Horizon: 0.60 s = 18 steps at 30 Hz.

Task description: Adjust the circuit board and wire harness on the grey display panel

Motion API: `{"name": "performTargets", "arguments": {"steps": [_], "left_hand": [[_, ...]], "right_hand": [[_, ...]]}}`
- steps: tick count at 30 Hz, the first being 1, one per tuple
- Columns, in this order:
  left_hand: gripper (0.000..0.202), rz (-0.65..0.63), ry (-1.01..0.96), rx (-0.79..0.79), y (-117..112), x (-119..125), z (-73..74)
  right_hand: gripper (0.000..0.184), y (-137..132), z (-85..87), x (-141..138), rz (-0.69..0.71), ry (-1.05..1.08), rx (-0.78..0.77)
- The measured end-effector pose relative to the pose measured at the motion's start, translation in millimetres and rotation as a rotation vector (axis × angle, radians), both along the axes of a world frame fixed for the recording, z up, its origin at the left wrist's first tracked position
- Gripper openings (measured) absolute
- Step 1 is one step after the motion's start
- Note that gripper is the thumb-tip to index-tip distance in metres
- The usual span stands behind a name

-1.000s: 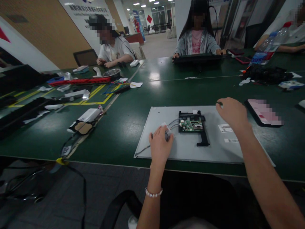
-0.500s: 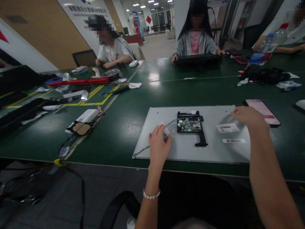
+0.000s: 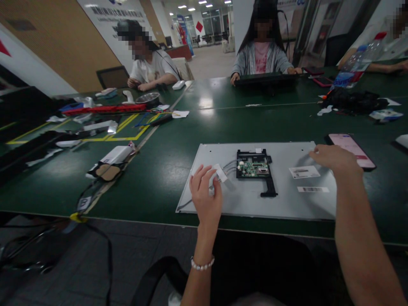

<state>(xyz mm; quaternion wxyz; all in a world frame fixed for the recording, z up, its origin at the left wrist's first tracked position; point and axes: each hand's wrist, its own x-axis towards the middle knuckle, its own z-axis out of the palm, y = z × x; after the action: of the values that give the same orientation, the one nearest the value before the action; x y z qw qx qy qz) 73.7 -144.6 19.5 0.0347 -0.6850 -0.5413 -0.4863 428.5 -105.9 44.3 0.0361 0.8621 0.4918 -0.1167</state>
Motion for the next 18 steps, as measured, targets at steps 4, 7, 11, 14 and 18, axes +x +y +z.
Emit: {"name": "performTargets", "arguments": {"steps": [4,7,11,14,18], "left_hand": [[0.018,0.036,0.022,0.082,-4,0,2.6],[0.019,0.036,0.068,0.089,-13,4,3.1],[0.024,-0.129,0.099,0.006,-37,28,1.2],[0.029,-0.327,0.176,-0.090,-59,56,-1.1],[0.032,-0.626,0.402,-0.171,-82,92,-4.5]], "right_hand": [[0.053,1,-0.4,-1,0.021,-0.001,0.004],[0.052,3,-3.1,0,0.052,0.008,-0.001],[0.052,6,-7.6,1,0.070,0.003,-0.005],[0.054,7,-9.7,2,0.079,-0.002,-0.006],[0.054,8,-12.2,2,0.105,-0.005,0.001]]}}
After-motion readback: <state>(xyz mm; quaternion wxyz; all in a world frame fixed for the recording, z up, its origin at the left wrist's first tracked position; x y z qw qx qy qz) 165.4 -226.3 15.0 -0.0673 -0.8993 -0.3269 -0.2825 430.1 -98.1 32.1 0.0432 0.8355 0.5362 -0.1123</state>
